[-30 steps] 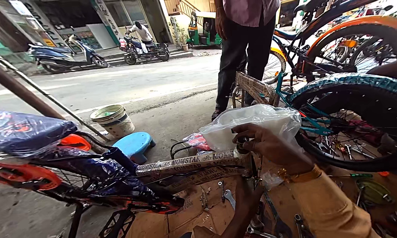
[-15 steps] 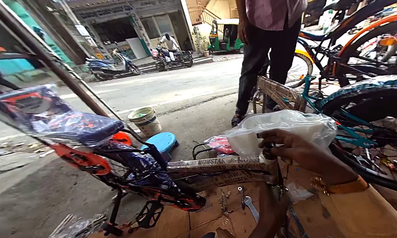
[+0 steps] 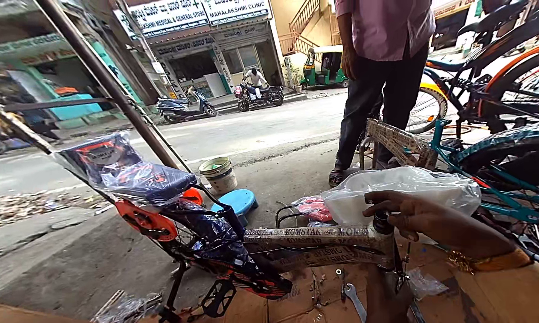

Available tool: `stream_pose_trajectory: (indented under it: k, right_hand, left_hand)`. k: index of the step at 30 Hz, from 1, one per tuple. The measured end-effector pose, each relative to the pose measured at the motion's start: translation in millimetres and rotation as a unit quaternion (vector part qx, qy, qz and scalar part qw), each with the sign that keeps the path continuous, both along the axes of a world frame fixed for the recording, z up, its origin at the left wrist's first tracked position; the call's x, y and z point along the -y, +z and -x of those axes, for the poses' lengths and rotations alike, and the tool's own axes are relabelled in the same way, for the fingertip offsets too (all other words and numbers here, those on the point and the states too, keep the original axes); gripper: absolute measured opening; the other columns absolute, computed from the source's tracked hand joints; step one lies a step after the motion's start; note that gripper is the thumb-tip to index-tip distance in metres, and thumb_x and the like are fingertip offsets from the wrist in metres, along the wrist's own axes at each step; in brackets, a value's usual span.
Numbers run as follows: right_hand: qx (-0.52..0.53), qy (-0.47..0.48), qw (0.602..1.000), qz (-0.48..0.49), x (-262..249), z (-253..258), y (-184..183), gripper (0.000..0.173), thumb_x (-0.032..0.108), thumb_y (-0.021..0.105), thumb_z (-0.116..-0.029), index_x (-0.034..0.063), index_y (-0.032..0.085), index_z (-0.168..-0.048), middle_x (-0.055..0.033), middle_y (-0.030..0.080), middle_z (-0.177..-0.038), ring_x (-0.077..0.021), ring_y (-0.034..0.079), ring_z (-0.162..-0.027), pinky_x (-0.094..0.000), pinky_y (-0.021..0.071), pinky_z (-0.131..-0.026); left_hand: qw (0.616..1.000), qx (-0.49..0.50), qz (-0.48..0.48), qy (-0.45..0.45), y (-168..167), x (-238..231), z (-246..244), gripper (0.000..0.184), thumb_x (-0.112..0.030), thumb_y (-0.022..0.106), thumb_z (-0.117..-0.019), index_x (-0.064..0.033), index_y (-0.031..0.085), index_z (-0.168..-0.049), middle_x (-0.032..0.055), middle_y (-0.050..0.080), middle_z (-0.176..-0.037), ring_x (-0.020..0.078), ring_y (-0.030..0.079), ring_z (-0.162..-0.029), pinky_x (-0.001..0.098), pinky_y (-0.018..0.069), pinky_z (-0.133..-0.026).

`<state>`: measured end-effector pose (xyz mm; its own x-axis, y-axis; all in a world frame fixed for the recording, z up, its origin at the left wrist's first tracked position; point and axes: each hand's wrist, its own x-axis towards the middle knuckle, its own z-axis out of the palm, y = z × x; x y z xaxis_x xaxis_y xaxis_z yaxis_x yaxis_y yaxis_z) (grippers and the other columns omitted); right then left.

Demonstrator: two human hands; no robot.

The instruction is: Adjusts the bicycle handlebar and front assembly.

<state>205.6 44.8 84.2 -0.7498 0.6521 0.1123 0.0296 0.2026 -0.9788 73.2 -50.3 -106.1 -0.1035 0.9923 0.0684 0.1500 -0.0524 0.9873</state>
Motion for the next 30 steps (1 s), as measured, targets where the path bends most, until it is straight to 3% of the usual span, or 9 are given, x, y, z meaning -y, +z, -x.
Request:
stream_pose_trajectory:
  k: [3, 6, 9, 12, 18, 21, 24, 26, 30]
  right_hand:
    - [-0.004, -0.035, 0.999, -0.025, 0.9, 4.8, -3.8, 0.053, -0.002, 0.053, -0.0945, 0.0126, 0.054, -0.145, -0.0085, 0.071, -0.117, -0.0116, 0.060, -0.070, -0.0220, 0.0452, -0.053]
    - [-0.015, -0.159, 0.986, -0.046, 25.7, 13.2, -13.1, 0.042, -0.010, 0.060, -0.0927, 0.0076, 0.058, -0.131, -0.0099, 0.073, -0.114, -0.0224, 0.073, -0.096, -0.0374, 0.0620, -0.080]
    - [0.042, -0.395, 0.897, -0.192, 58.4, 38.5, -29.8, 0.032, 0.011, 0.081, -0.0861, 0.0165, 0.065, -0.113, -0.0004, 0.075, -0.090, -0.0184, 0.069, -0.065, -0.0421, 0.0588, -0.056]
    - [0.062, -0.514, 0.804, -0.293, 68.1, 58.0, -49.1, 0.038, 0.031, 0.084, -0.0841, 0.0164, 0.065, -0.114, -0.0012, 0.070, -0.081, -0.0202, 0.057, -0.053, -0.0471, 0.0492, -0.049]
    - [0.034, -0.143, 0.988, -0.055, 33.6, 14.5, -4.7, 0.041, 0.004, 0.059, -0.1011, 0.0154, 0.054, -0.140, -0.0010, 0.069, -0.126, -0.0144, 0.068, -0.080, -0.0274, 0.0554, -0.060]
    - [0.020, -0.165, 0.983, -0.074, 30.7, 11.9, -7.4, 0.044, -0.002, 0.062, -0.0963, 0.0153, 0.059, -0.137, -0.0034, 0.073, -0.119, -0.0168, 0.069, -0.076, -0.0292, 0.0542, -0.055]
    - [0.083, -0.440, 0.852, -0.272, 60.6, 46.8, -32.8, 0.036, 0.019, 0.081, -0.0872, 0.0200, 0.066, -0.120, 0.0019, 0.075, -0.093, -0.0172, 0.069, -0.068, -0.0447, 0.0573, -0.057]
    - [0.073, -0.505, 0.800, -0.316, 67.1, 59.5, -47.0, 0.038, 0.026, 0.081, -0.0863, 0.0169, 0.066, -0.121, -0.0002, 0.072, -0.087, -0.0173, 0.061, -0.057, -0.0439, 0.0520, -0.052]
    - [0.030, -0.254, 0.958, -0.133, 47.9, 25.7, -22.8, 0.038, 0.013, 0.066, -0.0986, 0.0175, 0.060, -0.136, 0.0022, 0.071, -0.123, -0.0134, 0.070, -0.081, -0.0304, 0.0592, -0.062]
  left_hand:
    - [1.000, -0.010, -0.012, 0.008, -3.0, -1.9, 1.3, 0.078, -0.027, 0.078, -0.0776, 0.0061, 0.044, -0.140, 0.0180, 0.065, -0.122, 0.0200, 0.066, -0.111, 0.0401, 0.0560, -0.096]
    - [1.000, -0.021, -0.007, 0.009, -5.5, 0.3, -1.7, 0.078, -0.030, 0.077, -0.0798, 0.0073, 0.044, -0.140, 0.0187, 0.064, -0.124, 0.0207, 0.065, -0.113, 0.0405, 0.0554, -0.098]
    - [1.000, -0.016, -0.009, 0.021, -3.4, 1.7, -3.5, 0.080, -0.030, 0.078, -0.0777, 0.0079, 0.044, -0.140, 0.0177, 0.065, -0.123, 0.0185, 0.065, -0.114, 0.0388, 0.0549, -0.099]
    - [0.999, -0.025, -0.007, 0.026, 0.9, 6.5, -3.9, 0.076, -0.029, 0.077, -0.0794, 0.0074, 0.046, -0.138, 0.0161, 0.066, -0.121, 0.0164, 0.065, -0.112, 0.0365, 0.0541, -0.099]
    - [0.999, -0.033, 0.010, 0.021, 1.4, -2.1, -1.6, 0.076, -0.029, 0.078, -0.0788, 0.0042, 0.046, -0.139, 0.0154, 0.065, -0.121, 0.0178, 0.065, -0.110, 0.0377, 0.0561, -0.096]
    - [0.999, -0.033, 0.009, 0.022, 0.9, -3.4, -2.1, 0.076, -0.028, 0.078, -0.0789, 0.0042, 0.045, -0.140, 0.0154, 0.065, -0.122, 0.0178, 0.065, -0.110, 0.0372, 0.0562, -0.096]
    - [0.999, -0.044, 0.000, 0.025, 0.1, -1.5, -1.8, 0.079, -0.031, 0.078, -0.0783, 0.0047, 0.045, -0.140, 0.0147, 0.064, -0.125, 0.0169, 0.064, -0.115, 0.0367, 0.0542, -0.100]
    - [0.999, -0.044, -0.008, 0.021, -1.5, 2.4, -1.6, 0.079, -0.034, 0.077, -0.0793, 0.0057, 0.046, -0.140, 0.0150, 0.064, -0.125, 0.0161, 0.063, -0.116, 0.0355, 0.0524, -0.102]
    - [0.999, -0.031, 0.012, 0.011, -2.5, -1.5, 0.8, 0.078, -0.031, 0.077, -0.0788, 0.0052, 0.044, -0.140, 0.0170, 0.062, -0.126, 0.0193, 0.063, -0.117, 0.0386, 0.0539, -0.100]
